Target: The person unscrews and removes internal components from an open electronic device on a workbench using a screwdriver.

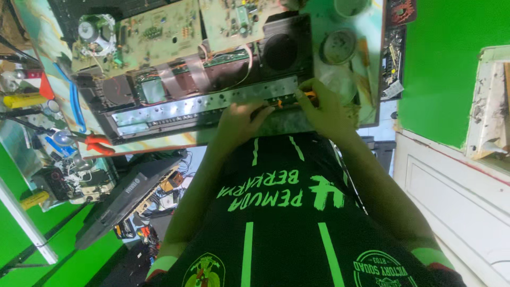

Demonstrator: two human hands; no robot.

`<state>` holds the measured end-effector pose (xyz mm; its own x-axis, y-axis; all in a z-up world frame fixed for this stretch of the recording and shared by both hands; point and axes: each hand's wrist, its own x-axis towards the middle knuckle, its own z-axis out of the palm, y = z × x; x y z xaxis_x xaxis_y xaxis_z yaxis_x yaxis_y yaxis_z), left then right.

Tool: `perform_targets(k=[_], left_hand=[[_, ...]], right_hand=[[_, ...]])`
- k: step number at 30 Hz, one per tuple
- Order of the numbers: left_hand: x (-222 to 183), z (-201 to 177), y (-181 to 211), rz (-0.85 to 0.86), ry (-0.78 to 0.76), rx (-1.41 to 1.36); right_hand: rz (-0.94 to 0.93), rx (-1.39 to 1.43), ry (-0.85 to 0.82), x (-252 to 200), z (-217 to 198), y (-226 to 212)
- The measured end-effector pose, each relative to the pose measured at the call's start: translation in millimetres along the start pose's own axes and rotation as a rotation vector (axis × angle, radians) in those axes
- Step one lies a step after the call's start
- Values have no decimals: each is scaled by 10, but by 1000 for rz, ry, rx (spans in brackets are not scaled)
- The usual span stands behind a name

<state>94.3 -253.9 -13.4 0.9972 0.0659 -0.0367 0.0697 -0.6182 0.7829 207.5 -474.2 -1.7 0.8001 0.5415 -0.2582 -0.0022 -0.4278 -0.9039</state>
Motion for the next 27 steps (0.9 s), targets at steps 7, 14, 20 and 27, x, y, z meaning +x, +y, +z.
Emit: perform_targets(k=[7, 14, 20, 27], left_hand=[[359, 357, 118, -145, -103, -138], [801, 684, -21, -441, -162, -231], [1262, 959, -83, -470, -93, -656], [1352, 997, -82, -499, -39, -680]], right_hand=[[88, 89, 44, 44, -395, 382], [29, -153, 220, 414, -794, 767], [-168, -305, 426, 1028, -1060, 1115], [-217, -396, 264, 1364, -1220, 1558]])
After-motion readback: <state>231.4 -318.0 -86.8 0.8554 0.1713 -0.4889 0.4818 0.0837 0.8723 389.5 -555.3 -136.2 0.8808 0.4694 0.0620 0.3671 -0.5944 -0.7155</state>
